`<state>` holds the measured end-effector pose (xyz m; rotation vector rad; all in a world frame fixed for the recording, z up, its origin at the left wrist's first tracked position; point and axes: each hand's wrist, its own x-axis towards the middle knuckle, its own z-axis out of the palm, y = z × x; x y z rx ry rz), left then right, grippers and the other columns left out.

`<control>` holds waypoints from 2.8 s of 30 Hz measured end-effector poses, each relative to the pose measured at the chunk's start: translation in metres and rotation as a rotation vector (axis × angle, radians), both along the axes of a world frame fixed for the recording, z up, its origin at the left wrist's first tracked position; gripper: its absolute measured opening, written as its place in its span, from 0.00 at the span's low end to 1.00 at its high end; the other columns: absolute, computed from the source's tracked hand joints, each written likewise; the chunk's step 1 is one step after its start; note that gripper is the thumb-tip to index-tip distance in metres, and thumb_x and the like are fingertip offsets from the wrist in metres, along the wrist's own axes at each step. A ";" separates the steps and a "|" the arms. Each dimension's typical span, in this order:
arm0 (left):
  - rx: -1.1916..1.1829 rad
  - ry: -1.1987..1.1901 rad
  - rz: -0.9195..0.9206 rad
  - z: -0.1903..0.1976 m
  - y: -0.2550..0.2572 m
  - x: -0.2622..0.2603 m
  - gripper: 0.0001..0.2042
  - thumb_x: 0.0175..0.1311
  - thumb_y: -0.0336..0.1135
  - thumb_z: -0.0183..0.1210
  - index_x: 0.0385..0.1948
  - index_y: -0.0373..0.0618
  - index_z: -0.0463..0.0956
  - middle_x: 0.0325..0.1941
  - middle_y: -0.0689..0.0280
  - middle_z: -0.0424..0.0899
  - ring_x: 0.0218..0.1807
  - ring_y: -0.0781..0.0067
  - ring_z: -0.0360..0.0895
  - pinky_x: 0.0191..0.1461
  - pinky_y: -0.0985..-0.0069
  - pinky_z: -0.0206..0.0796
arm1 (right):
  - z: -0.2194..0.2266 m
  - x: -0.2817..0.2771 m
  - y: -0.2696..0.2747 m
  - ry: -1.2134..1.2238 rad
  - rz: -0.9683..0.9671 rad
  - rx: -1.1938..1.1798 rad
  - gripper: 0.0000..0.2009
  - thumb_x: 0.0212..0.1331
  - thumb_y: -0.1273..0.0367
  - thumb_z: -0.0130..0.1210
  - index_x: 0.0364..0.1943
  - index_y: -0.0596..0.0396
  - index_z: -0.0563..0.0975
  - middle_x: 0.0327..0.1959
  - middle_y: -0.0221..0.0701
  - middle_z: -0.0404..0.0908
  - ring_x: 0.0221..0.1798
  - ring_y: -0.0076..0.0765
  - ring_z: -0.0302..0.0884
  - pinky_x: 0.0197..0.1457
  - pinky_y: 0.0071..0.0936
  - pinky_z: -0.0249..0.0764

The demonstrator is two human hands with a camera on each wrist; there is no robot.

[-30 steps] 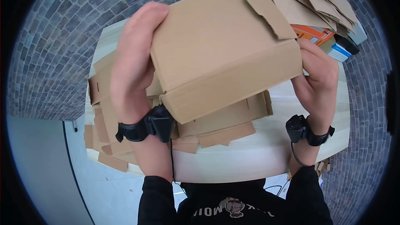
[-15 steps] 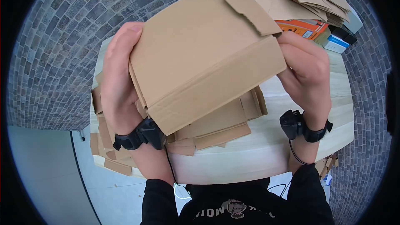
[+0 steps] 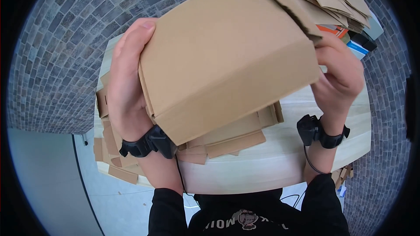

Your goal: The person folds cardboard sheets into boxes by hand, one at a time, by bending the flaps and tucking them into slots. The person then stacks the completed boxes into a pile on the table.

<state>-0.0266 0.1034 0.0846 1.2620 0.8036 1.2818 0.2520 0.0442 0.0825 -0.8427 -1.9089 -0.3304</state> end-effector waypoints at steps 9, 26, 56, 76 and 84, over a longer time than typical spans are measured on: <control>-0.038 -0.075 0.056 0.006 -0.009 0.010 0.11 0.68 0.36 0.47 0.37 0.39 0.75 0.31 0.68 0.78 0.32 0.82 0.73 0.38 0.84 0.65 | -0.009 -0.006 -0.008 0.373 0.300 -0.202 0.19 0.42 0.75 0.70 0.38 0.66 0.74 0.44 0.48 0.80 0.47 0.42 0.80 0.51 0.31 0.75; -0.054 -0.128 0.207 0.012 -0.015 0.014 0.12 0.69 0.38 0.46 0.34 0.41 0.77 0.30 0.69 0.78 0.32 0.81 0.74 0.38 0.82 0.66 | -0.001 -0.010 -0.009 0.297 0.345 -0.306 0.22 0.43 0.68 0.71 0.40 0.66 0.75 0.47 0.48 0.79 0.51 0.38 0.76 0.57 0.32 0.69; 0.260 -0.047 0.319 0.010 -0.005 0.013 0.17 0.70 0.41 0.44 0.42 0.35 0.77 0.35 0.62 0.81 0.35 0.77 0.77 0.40 0.80 0.68 | 0.001 -0.018 -0.013 0.593 0.397 -0.518 0.04 0.64 0.73 0.48 0.35 0.60 0.72 0.55 0.51 0.75 0.54 0.30 0.74 0.60 0.28 0.65; 0.304 -0.070 0.370 0.007 -0.001 0.011 0.17 0.70 0.40 0.44 0.44 0.34 0.76 0.35 0.62 0.81 0.35 0.77 0.77 0.38 0.80 0.69 | -0.001 -0.026 -0.009 0.907 0.380 -0.616 0.11 0.69 0.63 0.46 0.38 0.58 0.72 0.47 0.42 0.80 0.45 0.27 0.77 0.49 0.25 0.73; 0.503 0.055 0.480 0.007 -0.003 0.018 0.20 0.69 0.43 0.46 0.45 0.33 0.76 0.37 0.60 0.82 0.36 0.77 0.77 0.40 0.79 0.68 | -0.001 -0.010 -0.007 0.982 0.477 -0.868 0.14 0.69 0.64 0.46 0.48 0.62 0.70 0.42 0.32 0.78 0.36 0.19 0.77 0.38 0.18 0.75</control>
